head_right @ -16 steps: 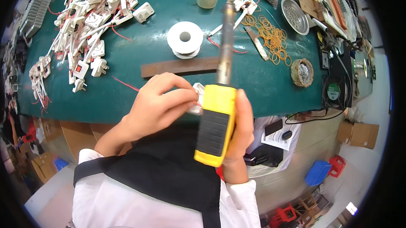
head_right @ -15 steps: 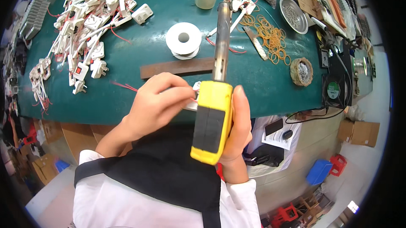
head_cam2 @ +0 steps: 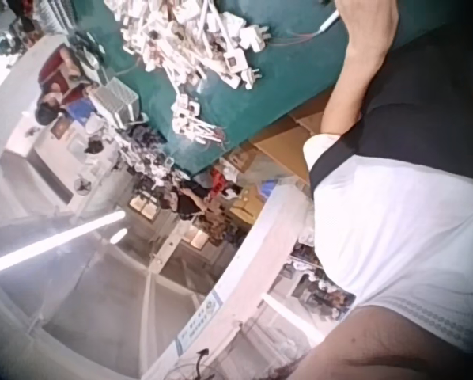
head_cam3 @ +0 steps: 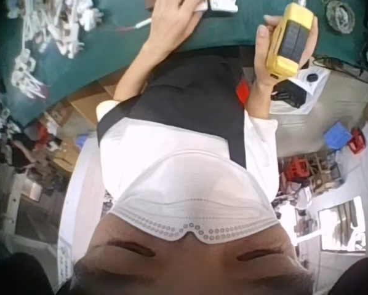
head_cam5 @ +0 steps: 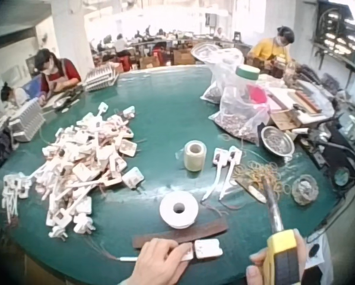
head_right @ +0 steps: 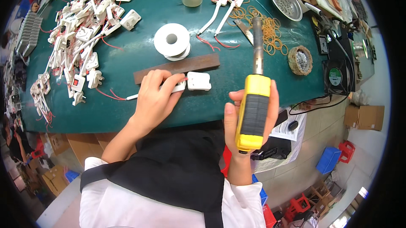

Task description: The person solders wires onto electrical switch and plug components with a soldering gun and solder from a spool.

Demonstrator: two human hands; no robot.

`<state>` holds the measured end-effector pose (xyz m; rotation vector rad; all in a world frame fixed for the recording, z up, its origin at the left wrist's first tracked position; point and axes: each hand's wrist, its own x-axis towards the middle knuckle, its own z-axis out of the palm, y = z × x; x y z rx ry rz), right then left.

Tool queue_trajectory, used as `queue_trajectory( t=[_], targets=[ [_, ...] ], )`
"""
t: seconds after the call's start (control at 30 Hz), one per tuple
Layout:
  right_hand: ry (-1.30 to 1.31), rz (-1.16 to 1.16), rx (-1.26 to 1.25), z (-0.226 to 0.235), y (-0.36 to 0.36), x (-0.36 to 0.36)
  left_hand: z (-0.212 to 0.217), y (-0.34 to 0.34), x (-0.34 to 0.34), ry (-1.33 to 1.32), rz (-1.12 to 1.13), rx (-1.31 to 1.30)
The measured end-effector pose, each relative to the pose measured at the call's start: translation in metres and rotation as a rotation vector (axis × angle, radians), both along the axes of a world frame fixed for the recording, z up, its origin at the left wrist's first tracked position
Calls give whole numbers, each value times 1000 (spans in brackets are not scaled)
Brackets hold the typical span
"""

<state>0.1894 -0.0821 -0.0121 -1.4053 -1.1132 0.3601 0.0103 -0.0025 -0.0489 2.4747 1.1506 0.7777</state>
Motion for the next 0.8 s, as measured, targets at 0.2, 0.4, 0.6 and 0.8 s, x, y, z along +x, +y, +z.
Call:
queue_trajectory(
  t=[0.2,0.4,0.6,0.8],
  targets=[
    [-74,185,2,-8,10,0,35,3,-7,-387,-37,-212],
    [-170,356,10,12,55,-13,62,24,-26,-570,-77,-385],
    [-189,406,-66,21,111,-9,70,68,-28,-475,6,-250],
    [-149,417,-94,0,128,-9,43,84,-25,-409,7,-205]
  ],
)
